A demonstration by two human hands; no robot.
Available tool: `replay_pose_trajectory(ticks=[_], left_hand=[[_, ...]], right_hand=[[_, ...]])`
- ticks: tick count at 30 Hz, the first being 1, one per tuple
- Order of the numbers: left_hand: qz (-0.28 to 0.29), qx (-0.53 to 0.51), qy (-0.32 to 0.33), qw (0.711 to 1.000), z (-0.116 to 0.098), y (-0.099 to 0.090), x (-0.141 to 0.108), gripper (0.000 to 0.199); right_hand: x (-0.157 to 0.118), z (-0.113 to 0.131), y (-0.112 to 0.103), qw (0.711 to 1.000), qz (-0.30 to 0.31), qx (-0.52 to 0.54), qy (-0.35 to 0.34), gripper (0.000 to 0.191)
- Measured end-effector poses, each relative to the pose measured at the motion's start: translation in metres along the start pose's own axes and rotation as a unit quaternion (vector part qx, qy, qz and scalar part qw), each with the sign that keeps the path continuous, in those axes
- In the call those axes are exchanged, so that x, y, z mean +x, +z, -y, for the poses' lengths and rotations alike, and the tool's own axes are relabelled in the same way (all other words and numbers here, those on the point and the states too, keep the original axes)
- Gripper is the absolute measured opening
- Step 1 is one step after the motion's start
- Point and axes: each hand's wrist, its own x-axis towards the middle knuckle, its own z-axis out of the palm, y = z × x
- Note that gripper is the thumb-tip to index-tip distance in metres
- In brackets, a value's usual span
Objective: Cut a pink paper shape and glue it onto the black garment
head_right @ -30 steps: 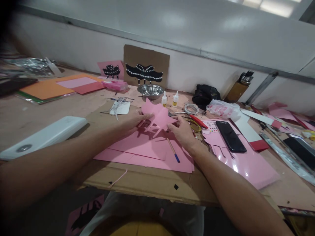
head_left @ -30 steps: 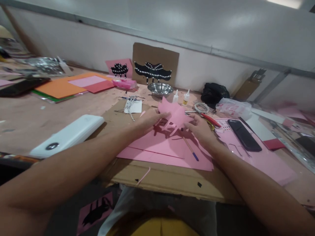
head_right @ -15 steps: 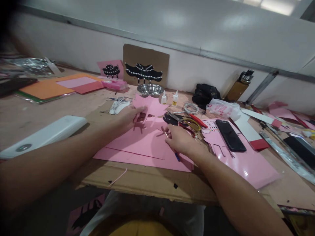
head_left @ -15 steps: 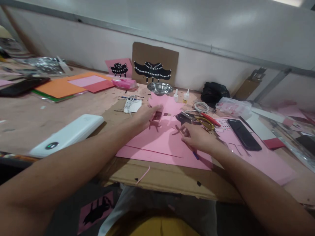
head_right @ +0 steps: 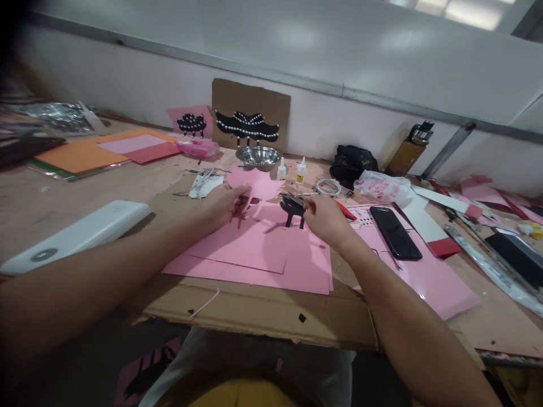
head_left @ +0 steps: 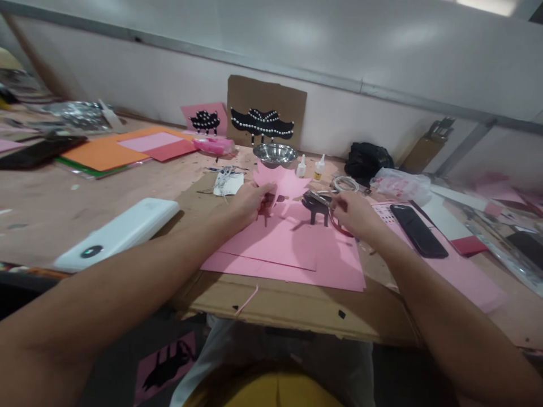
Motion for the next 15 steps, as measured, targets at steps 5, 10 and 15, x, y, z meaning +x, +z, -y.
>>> replay_pose_trajectory(ticks=[5,10,15], left_hand=[[0.017,-0.015,0.031,0.999,0.009,0.001,0.001,0.031],[-0.003,-0.003,0.033,0.999,0.013,0.002,0.002,0.029],[-0.037,-0.019,-0.001,0.999,0.006,0.003,0.005,0.029]], right_hand=[[0.014,-0.033,-0.017,0.988,-0.130,-0.051,0.058,0.025],[0.021,-0.063,-0.029,0.974,-0.108,-0.142,0.141,0.034],[0.027,-0.092,-0.026,0.962,-0.072,-0.202,0.166,0.034]])
